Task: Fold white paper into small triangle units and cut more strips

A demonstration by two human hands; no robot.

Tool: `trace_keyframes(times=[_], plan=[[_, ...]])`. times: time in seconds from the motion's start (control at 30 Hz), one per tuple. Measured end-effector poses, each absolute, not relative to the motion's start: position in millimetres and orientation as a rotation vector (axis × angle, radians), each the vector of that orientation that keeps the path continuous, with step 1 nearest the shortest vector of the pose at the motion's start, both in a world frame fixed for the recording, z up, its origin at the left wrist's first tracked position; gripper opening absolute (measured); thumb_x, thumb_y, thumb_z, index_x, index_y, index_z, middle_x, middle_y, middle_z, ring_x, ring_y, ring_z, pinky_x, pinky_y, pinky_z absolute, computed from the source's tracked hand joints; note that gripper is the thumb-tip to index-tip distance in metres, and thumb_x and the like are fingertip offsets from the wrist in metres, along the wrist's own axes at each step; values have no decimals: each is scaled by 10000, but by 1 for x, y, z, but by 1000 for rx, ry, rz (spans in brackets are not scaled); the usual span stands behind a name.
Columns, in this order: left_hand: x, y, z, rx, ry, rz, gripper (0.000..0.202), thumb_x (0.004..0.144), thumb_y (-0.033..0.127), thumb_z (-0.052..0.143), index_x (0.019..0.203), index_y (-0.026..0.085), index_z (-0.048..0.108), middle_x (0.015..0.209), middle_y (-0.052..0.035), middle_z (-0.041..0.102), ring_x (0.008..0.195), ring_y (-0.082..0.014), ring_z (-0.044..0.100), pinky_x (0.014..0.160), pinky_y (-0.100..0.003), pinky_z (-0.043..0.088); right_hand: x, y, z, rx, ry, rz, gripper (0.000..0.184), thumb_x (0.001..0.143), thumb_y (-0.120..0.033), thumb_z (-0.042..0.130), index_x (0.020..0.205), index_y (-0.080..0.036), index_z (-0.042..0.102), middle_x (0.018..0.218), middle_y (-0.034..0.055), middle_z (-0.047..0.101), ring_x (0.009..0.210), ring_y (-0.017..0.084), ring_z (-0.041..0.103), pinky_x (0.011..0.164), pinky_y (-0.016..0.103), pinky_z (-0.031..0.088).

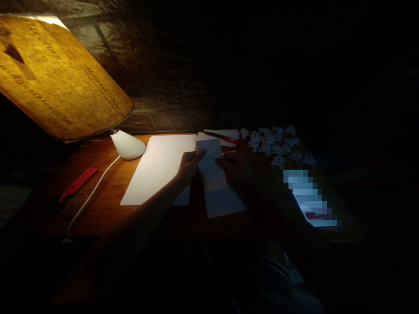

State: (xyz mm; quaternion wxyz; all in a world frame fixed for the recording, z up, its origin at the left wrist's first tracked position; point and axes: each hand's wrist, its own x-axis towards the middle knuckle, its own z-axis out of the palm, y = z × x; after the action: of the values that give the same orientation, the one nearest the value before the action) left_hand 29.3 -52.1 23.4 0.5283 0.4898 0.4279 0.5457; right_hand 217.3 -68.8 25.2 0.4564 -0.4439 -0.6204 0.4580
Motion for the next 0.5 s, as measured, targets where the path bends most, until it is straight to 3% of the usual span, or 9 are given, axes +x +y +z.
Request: trace_keyframes(times=[0.5], plan=[[28, -49, 19, 1088, 986, 1438, 621, 707, 627, 933, 543, 167, 549, 538, 37, 494, 477, -76, 480, 468, -229, 370, 212, -81, 36, -1133, -1485, 1251, 399, 885, -464, 701, 620, -228, 519, 599, -36, 440, 576, 128, 400, 542, 295, 282]])
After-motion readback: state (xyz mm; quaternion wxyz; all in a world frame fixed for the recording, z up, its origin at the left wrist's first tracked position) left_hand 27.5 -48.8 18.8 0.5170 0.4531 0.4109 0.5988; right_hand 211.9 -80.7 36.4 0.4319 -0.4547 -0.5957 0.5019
